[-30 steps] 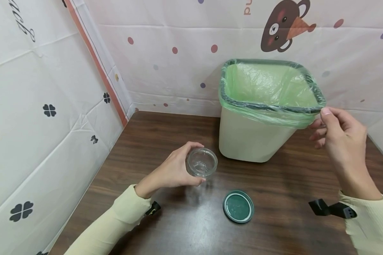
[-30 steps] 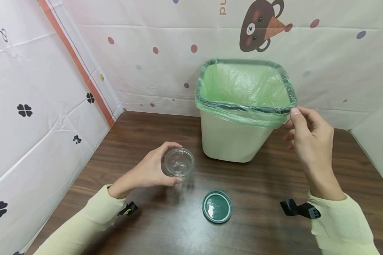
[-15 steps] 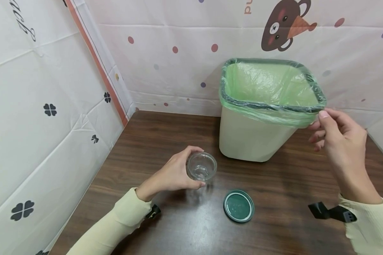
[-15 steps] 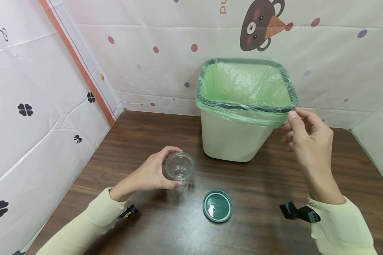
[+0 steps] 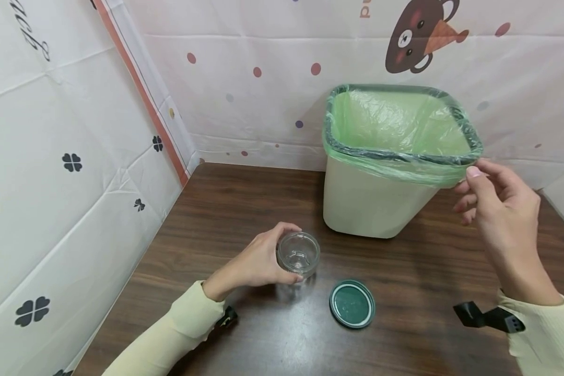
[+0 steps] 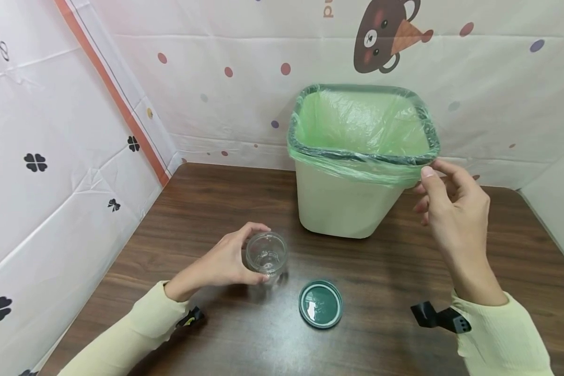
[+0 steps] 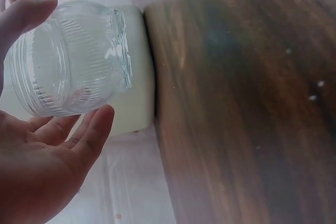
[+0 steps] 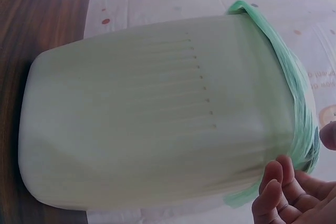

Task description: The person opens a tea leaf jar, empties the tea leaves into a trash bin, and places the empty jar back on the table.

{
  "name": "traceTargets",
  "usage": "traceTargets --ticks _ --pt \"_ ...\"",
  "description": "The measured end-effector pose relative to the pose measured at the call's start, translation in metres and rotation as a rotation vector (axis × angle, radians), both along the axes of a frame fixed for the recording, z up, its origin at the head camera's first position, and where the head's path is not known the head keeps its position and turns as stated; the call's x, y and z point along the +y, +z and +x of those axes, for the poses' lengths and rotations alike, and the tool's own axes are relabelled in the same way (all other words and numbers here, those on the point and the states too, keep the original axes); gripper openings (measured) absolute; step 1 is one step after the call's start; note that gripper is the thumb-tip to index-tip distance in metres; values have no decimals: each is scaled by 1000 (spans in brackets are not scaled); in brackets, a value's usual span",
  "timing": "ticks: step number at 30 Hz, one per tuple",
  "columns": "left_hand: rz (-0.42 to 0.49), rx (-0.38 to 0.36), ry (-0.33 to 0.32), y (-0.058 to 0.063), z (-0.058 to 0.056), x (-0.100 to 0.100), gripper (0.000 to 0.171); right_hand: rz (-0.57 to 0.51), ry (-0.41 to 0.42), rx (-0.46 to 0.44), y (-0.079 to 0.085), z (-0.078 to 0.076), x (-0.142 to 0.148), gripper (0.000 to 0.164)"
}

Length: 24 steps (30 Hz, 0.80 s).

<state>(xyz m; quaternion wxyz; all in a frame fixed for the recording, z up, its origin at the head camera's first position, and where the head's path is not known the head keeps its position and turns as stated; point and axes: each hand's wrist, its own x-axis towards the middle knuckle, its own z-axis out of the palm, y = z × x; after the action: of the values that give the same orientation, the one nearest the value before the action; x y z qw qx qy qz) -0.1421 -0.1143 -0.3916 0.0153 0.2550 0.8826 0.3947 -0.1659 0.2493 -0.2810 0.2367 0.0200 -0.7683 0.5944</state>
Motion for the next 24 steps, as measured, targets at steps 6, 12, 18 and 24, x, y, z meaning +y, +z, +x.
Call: traceTargets --ticks 6,12,18,24 --pt "5 -17 -10 -6 0 1 85 -66 45 9 -3 2 -1 36" --pt "-10 -20 -21 -10 1 3 87 -91 66 14 -4 4 -1 36" --pt "-18 -23 -28 -13 1 3 87 4 1 23 -5 5 -4 36" --pt "-23 -15 -35 -15 2 3 86 86 -39 17 -5 7 -5 35"
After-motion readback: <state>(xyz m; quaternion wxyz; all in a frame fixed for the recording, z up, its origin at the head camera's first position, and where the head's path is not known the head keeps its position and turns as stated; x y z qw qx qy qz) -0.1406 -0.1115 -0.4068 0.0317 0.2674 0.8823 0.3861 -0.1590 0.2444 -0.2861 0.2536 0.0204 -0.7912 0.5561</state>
